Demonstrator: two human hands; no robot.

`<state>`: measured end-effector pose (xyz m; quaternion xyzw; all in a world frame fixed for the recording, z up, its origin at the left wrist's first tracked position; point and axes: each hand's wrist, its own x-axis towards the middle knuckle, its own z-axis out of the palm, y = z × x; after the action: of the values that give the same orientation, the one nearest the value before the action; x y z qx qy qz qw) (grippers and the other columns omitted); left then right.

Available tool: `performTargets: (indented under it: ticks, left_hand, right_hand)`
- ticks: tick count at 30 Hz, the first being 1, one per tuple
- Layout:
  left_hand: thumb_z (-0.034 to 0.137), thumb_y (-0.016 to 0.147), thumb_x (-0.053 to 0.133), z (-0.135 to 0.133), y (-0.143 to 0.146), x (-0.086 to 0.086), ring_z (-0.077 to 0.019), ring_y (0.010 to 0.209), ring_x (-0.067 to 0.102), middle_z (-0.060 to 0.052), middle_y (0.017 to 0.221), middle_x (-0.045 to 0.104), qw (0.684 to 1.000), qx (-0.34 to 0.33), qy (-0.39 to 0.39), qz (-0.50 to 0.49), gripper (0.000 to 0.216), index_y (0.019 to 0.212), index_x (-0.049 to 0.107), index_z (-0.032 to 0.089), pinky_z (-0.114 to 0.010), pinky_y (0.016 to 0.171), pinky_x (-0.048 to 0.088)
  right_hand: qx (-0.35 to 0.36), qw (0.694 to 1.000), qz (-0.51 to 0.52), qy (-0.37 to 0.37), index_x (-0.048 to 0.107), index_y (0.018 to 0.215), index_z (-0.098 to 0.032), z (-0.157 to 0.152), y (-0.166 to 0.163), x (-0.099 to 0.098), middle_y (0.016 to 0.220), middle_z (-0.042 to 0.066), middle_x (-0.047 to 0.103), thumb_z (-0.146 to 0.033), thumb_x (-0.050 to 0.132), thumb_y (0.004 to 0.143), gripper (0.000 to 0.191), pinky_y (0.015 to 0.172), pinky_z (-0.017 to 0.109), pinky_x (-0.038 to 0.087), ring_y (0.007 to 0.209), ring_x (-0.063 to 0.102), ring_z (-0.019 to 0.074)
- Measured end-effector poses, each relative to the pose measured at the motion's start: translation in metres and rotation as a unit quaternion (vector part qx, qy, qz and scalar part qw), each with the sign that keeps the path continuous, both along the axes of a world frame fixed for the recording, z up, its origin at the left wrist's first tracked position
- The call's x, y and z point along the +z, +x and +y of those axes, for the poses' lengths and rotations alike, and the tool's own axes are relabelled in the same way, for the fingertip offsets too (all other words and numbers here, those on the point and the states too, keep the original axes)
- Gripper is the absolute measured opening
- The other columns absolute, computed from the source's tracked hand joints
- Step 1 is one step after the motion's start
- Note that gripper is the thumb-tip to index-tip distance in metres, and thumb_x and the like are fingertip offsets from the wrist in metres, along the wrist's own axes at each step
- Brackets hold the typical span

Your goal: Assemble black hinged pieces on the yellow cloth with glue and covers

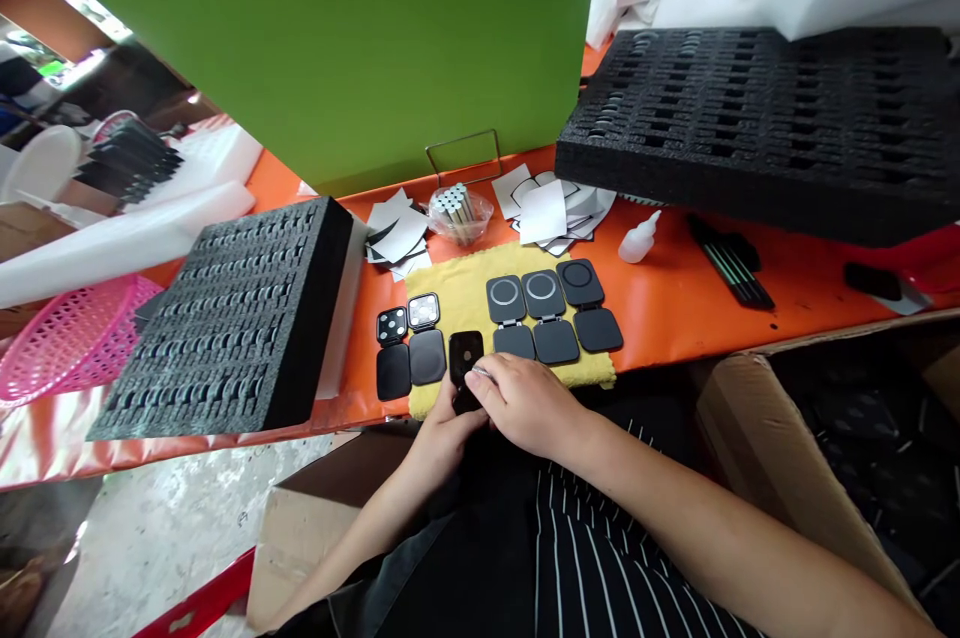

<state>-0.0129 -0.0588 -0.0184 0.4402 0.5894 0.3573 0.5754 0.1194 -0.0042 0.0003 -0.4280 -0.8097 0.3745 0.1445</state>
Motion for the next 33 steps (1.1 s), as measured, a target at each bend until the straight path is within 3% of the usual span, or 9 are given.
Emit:
performTargets:
  ticks: [4, 10, 13, 16, 19, 23, 26, 29, 33]
  left_hand:
    - [0.008, 0.073, 0.046, 0.002, 0.001, -0.004, -0.0213, 0.127, 0.027, -0.007, 0.135, 0.035, 0.997, -0.007, 0.052, 0.051, 0.066, 0.134, 0.024, 0.020, -0.037, 0.106, 0.020]
    - [0.010, 0.078, 0.042, 0.000, -0.001, -0.003, -0.0205, 0.125, 0.031, -0.010, 0.135, 0.035, 0.986, -0.061, 0.078, 0.133, 0.066, 0.138, 0.015, 0.020, -0.039, 0.105, 0.022]
    - [0.015, 0.082, 0.041, 0.000, 0.000, 0.000, -0.0216, 0.126, 0.028, -0.011, 0.137, 0.032, 0.986, -0.053, 0.086, 0.135, 0.059, 0.136, 0.020, 0.018, -0.039, 0.105, 0.023]
    - [0.018, 0.082, 0.043, 0.000, 0.000, 0.001, -0.0235, 0.123, 0.033, -0.011, 0.130, 0.041, 0.990, -0.043, 0.080, 0.111, 0.051, 0.131, 0.030, 0.018, -0.041, 0.102, 0.027]
    - [0.021, 0.081, 0.048, -0.002, 0.001, -0.002, -0.0240, 0.113, 0.045, -0.010, 0.121, 0.049, 0.999, -0.022, 0.036, 0.024, 0.049, 0.127, 0.035, 0.019, -0.041, 0.097, 0.035]
    - [0.023, 0.081, 0.047, -0.005, 0.005, -0.008, -0.0227, 0.095, 0.057, -0.010, 0.121, 0.049, 0.991, 0.006, -0.048, -0.122, 0.062, 0.135, 0.016, 0.023, -0.040, 0.079, 0.048]
    - [0.018, 0.079, 0.048, -0.005, 0.005, -0.008, -0.0223, 0.111, 0.048, -0.008, 0.132, 0.039, 0.999, -0.003, 0.001, -0.039, 0.067, 0.136, 0.014, 0.025, -0.040, 0.094, 0.040]
    - [0.014, 0.079, 0.046, -0.005, 0.001, -0.005, -0.0209, 0.126, 0.028, -0.004, 0.139, 0.030, 0.993, -0.032, 0.056, 0.095, 0.067, 0.137, 0.015, 0.025, -0.040, 0.106, 0.021]
    - [0.010, 0.079, 0.042, -0.006, -0.004, -0.003, -0.0200, 0.126, 0.030, -0.006, 0.138, 0.031, 0.977, -0.083, 0.088, 0.177, 0.066, 0.138, 0.014, 0.024, -0.040, 0.105, 0.024]
  right_hand:
    - [0.019, 0.996, -0.064, 0.058, 0.052, 0.079, -0.018, -0.002, -0.002, 0.003, 0.078, 0.004, 0.054, -0.027, 0.028, 0.090, 0.028, 0.065, 0.026, 0.035, 0.072, 0.051, 0.0143]
    - [0.064, 0.988, -0.120, 0.077, 0.054, 0.079, -0.016, -0.002, -0.002, 0.011, 0.078, 0.005, 0.054, -0.030, 0.029, 0.090, 0.031, 0.063, 0.027, 0.034, 0.070, 0.051, 0.0151]
    - [0.030, 0.993, -0.100, 0.051, 0.056, 0.078, -0.018, -0.002, -0.004, 0.013, 0.077, 0.003, 0.055, -0.034, 0.034, 0.088, 0.029, 0.060, 0.026, 0.032, 0.068, 0.051, 0.0133]
    - [-0.019, 0.997, -0.069, 0.036, 0.055, 0.069, -0.018, -0.001, -0.006, 0.010, 0.072, 0.001, 0.054, -0.035, 0.039, 0.085, 0.028, 0.057, 0.025, 0.029, 0.065, 0.049, 0.0118]
    - [-0.026, 0.998, 0.037, -0.041, 0.055, 0.069, -0.018, 0.002, -0.006, 0.003, 0.070, 0.000, 0.054, -0.038, 0.040, 0.085, 0.030, 0.057, 0.023, 0.032, 0.065, 0.049, 0.0112]
    - [-0.050, 0.967, 0.140, -0.208, 0.053, 0.084, -0.019, 0.010, -0.004, -0.004, 0.065, -0.002, 0.054, -0.045, 0.027, 0.088, 0.037, 0.049, 0.022, 0.033, 0.051, 0.047, 0.0092]
    - [-0.077, 0.981, 0.099, -0.148, 0.051, 0.080, -0.019, 0.014, -0.002, -0.001, 0.072, 0.000, 0.056, -0.040, 0.027, 0.089, 0.033, 0.056, 0.024, 0.036, 0.062, 0.051, 0.0116]
    - [-0.040, 0.998, 0.013, -0.047, 0.051, 0.077, -0.018, 0.014, 0.000, 0.009, 0.077, 0.003, 0.056, -0.031, 0.029, 0.089, 0.028, 0.065, 0.026, 0.036, 0.073, 0.051, 0.0138]
    - [0.002, 0.997, -0.079, 0.022, 0.053, 0.077, -0.018, 0.014, 0.003, 0.019, 0.077, 0.004, 0.054, -0.031, 0.030, 0.089, 0.028, 0.063, 0.026, 0.033, 0.069, 0.050, 0.0135]
